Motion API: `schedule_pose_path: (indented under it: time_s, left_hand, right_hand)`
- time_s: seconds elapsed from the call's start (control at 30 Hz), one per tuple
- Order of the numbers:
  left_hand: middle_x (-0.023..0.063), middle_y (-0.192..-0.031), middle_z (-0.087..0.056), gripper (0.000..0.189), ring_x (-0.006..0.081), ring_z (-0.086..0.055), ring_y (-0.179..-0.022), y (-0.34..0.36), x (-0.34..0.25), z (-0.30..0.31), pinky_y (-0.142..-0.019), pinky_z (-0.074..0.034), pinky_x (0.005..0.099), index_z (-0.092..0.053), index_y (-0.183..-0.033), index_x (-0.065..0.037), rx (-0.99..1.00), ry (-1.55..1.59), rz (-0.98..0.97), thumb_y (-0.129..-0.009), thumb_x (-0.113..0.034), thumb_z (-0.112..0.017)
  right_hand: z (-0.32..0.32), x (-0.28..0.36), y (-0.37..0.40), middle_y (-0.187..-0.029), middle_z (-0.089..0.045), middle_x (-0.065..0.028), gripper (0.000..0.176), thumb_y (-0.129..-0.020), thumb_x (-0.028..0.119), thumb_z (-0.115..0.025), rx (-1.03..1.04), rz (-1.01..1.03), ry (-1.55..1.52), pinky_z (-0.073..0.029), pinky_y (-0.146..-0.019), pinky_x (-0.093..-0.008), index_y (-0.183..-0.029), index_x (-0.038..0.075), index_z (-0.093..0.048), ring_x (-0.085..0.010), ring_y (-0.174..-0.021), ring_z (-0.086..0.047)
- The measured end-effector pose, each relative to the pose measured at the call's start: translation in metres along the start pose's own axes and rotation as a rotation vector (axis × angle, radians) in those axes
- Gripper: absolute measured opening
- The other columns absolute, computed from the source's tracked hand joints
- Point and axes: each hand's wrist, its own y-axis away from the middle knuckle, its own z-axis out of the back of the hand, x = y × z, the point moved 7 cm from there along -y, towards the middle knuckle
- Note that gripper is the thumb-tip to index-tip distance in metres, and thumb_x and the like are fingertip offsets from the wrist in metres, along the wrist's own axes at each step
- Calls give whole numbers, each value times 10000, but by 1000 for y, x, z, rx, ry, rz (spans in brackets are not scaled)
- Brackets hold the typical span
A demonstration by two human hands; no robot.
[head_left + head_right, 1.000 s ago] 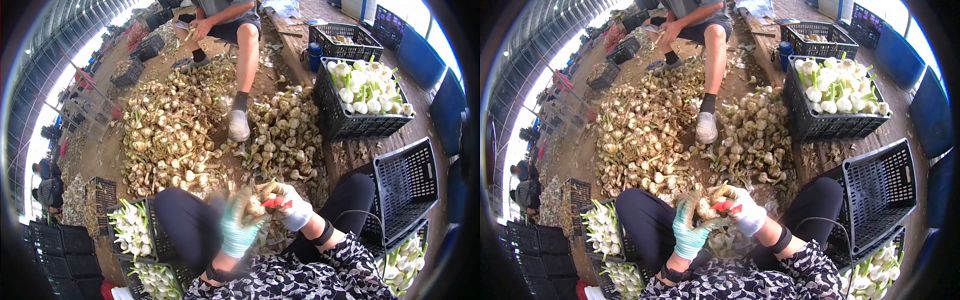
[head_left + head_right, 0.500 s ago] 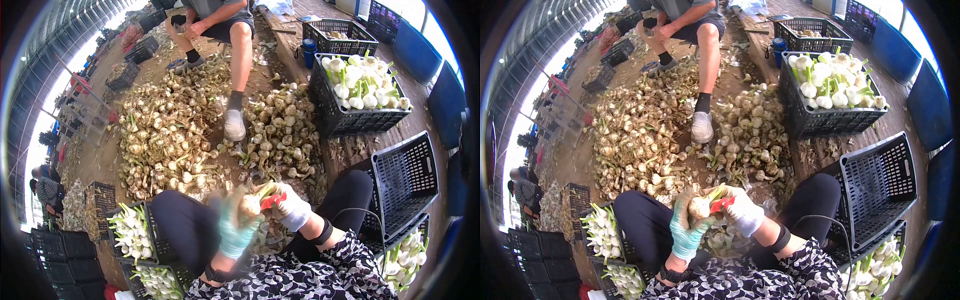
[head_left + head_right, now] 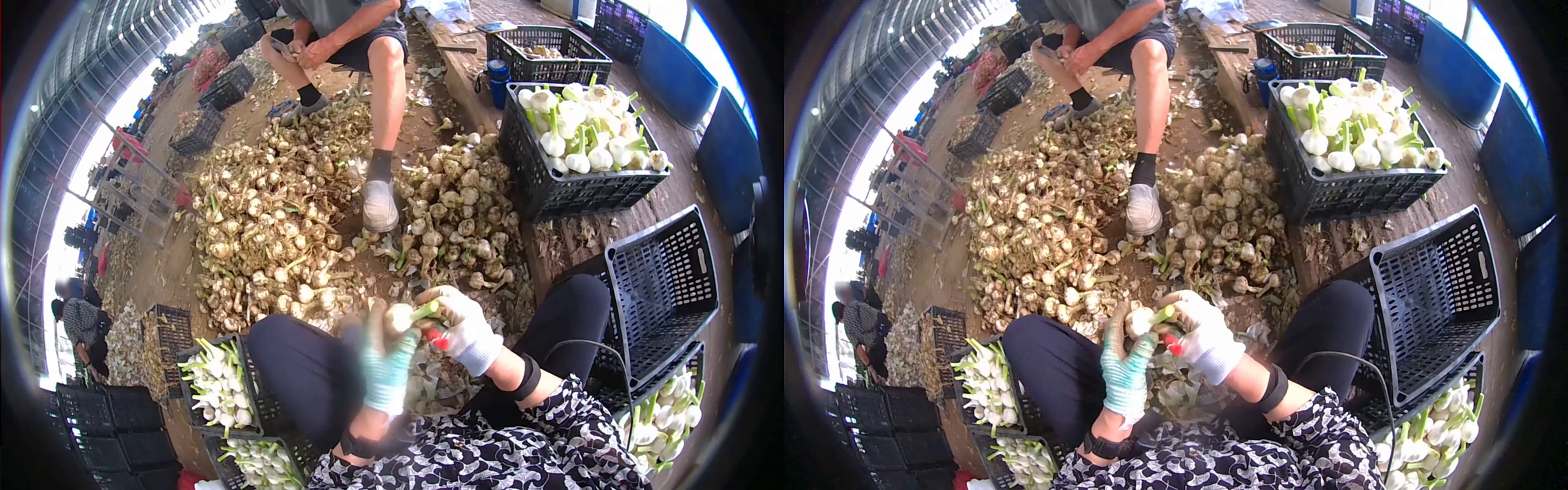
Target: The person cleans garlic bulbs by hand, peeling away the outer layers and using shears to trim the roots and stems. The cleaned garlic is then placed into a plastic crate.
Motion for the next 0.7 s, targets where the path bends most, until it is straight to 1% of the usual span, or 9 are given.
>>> schedule_pose_path:
  time_s: [0.2,0.23,0.3,0.4,0.43,0.47,0.53,0.6,0.7]
  left_hand:
    - [115,-979,-606,688,160,-613,-737,-2,16,10,-651,-541,229,-398,-1284,-10,178,333,308,-724,-246,-722]
    - [115,-979,-606,688,160,-613,-737,-3,20,6,-651,-541,229,-398,-1284,-10,179,335,305,-724,-246,-722]
    - [67,-1039,-540,658,140,-554,-868,-4,-2,3,-705,-514,251,-437,-1233,-1,157,-89,-270,-701,-215,-761]
    - [51,-1070,-496,678,149,-535,-916,-4,7,11,-757,-510,255,-430,-1252,-26,197,-44,47,-683,-156,-776]
    - [51,-1070,-496,678,149,-535,-916,-2,5,10,-757,-510,255,-430,-1252,-26,198,-46,50,-683,-156,-776]
    - [50,-1073,-498,690,154,-537,-924,2,4,3,-771,-510,261,-428,-1257,-34,247,92,104,-677,-158,-779]
    - [49,-1076,-500,702,159,-538,-931,3,2,-3,-785,-510,268,-425,-1263,-41,305,227,155,-670,-161,-782]
    - [52,-1096,-499,728,166,-546,-936,2,3,0,-815,-505,279,-418,-1275,-57,270,129,159,-658,-170,-787]
    - [74,-1151,-499,752,167,-523,-1010,-3,15,16,-833,-482,268,-389,-1290,-16,249,55,67,-667,-171,-780]
  right_hand:
    - [10,-14,0,-899,-617,-81,400,-799,374,-646,150,-303,-575,-469,-739,-263,-921,-4,-597,-146,-821,-588]
    - [5,-18,2,-907,-613,-76,403,-797,370,-652,150,-333,-583,-465,-745,-257,-924,-7,-596,-132,-832,-579]
    - [-9,-22,7,-923,-603,-65,340,-798,296,-665,201,-290,-625,-463,-749,-251,-941,-5,-595,-108,-821,-569]
    - [9,-18,-4,-894,-600,-65,133,-772,72,-656,78,-195,-391,-479,-689,-260,-868,2,-596,-107,-780,-572]
    - [15,-44,-6,-854,-602,-65,138,-763,45,-651,0,-280,-635,-484,-700,-271,-876,-1,-587,-123,-779,-581]
    - [26,-60,-10,-877,-614,-92,195,-728,-18,-632,-119,-395,-491,-496,-714,-287,-915,22,-594,-174,-784,-605]
    - [33,-38,-19,-930,-621,-115,354,-656,-39,-629,15,-165,113,-494,-767,-312,-994,63,-606,-238,-837,-612]
    - [9,-29,-7,-979,-624,-121,479,-590,-1,-626,233,-61,256,-473,-833,-322,-1059,90,-607,-282,-917,-592]
    - [3,-44,2,-1006,-607,-128,430,-721,130,-640,452,-116,443,-484,-786,-319,-1143,102,-564,-291,-869,-595]
